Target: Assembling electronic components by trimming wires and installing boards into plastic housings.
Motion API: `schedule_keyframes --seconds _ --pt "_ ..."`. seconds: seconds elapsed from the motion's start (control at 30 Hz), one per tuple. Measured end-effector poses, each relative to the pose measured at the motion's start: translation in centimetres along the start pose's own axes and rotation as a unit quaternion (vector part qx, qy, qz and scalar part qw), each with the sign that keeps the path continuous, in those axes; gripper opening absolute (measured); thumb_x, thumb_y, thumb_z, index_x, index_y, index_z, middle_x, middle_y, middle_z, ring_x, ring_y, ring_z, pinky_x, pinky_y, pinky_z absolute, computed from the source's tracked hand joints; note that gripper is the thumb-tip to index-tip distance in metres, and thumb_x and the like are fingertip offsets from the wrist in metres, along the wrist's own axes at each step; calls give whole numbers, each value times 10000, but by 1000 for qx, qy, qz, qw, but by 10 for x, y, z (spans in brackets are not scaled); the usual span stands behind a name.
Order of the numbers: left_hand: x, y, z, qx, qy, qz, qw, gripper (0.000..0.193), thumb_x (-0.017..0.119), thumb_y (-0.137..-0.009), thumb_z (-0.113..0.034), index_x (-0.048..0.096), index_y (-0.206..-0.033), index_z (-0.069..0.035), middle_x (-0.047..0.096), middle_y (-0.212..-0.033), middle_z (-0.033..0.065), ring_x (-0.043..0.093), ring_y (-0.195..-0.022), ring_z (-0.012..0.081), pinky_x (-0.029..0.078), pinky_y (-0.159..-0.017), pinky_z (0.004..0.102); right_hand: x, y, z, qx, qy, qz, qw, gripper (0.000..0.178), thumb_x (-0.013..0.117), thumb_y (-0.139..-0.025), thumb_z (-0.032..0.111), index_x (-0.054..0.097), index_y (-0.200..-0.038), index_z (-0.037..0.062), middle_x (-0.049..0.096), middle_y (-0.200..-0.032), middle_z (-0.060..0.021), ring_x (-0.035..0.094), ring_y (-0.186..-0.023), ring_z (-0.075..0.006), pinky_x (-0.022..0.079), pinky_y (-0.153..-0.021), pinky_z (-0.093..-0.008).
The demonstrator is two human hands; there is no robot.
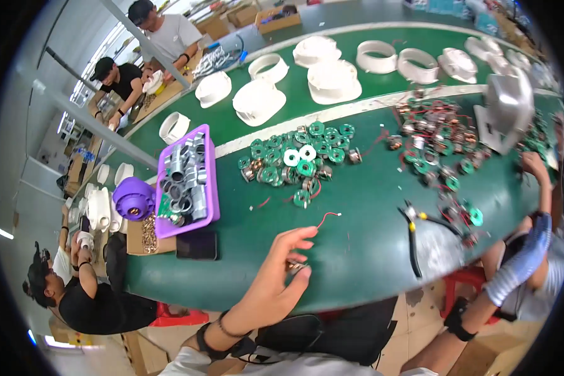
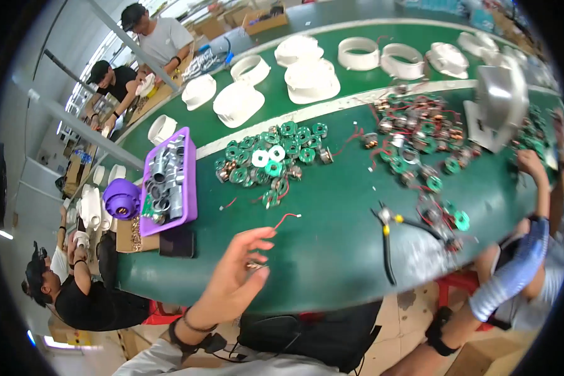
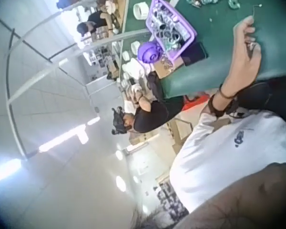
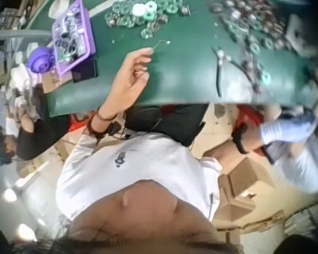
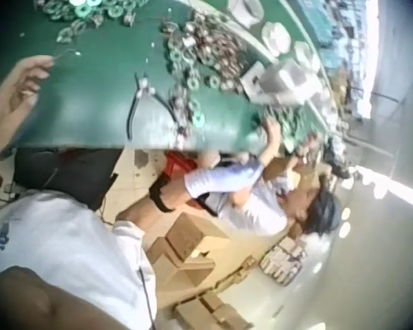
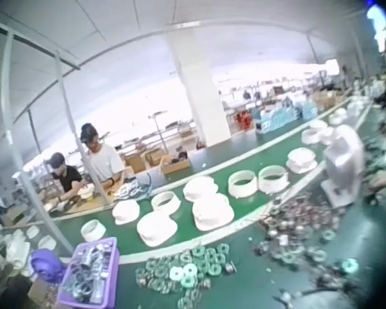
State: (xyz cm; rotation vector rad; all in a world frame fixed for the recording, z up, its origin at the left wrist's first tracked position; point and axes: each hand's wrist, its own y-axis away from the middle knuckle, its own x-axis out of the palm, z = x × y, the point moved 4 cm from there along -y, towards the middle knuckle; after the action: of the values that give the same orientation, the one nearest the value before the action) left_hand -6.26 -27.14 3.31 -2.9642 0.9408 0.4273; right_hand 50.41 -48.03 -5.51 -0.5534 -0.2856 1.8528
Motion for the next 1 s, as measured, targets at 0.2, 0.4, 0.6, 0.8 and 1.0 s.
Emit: schedule_keyframes --seconds 0.2,0.4,0.6,0.8,1.0 --pt "10 13 27 203 -132 -18 970 653 574 -891 63 326 -1488 -33 459 -1375 182 501 -1272 299 410 -1085 395 119 178 210 -108 -105 84 985 405 566 -932 71 562 -1323 -38 605 -1313 -143 555 -1234 -280 395 -1103 -380" --pt "7 12 63 280 -219 -22 934 740 633 -856 13 268 -1500 -2 418 -1363 241 437 -1291 409 372 -1113 452 179 209 220 -236 181 155 942 724 796 -722 289 532 -1341 22 532 -1380 -200 471 -1289 -379 354 -1110 -480" --pt "-12 13 47 289 -275 -141 906 627 679 -935 -234 377 -1429 6 477 -1329 224 484 -1240 386 377 -1097 445 189 223 191 -155 335 217 904 878 774 -737 444 449 -1446 39 390 -1529 -233 300 -1456 -392 227 -1189 -547" --pt "-26 -74 57 287 -351 -149 879 415 620 -930 -134 498 -1296 18 526 -1254 230 523 -1156 401 436 -1014 469 191 214 198 -153 346 220 899 882 767 -761 422 419 -1472 32 304 -1578 -242 239 -1481 -425 182 -1207 -560" --pt "-28 -70 50 224 -369 -48 901 463 652 -880 -41 520 -1323 -58 541 -1233 181 548 -1138 384 471 -977 454 196 201 195 -132 374 250 883 902 764 -753 441 417 -1469 17 304 -1577 -246 237 -1481 -428 180 -1198 -577"
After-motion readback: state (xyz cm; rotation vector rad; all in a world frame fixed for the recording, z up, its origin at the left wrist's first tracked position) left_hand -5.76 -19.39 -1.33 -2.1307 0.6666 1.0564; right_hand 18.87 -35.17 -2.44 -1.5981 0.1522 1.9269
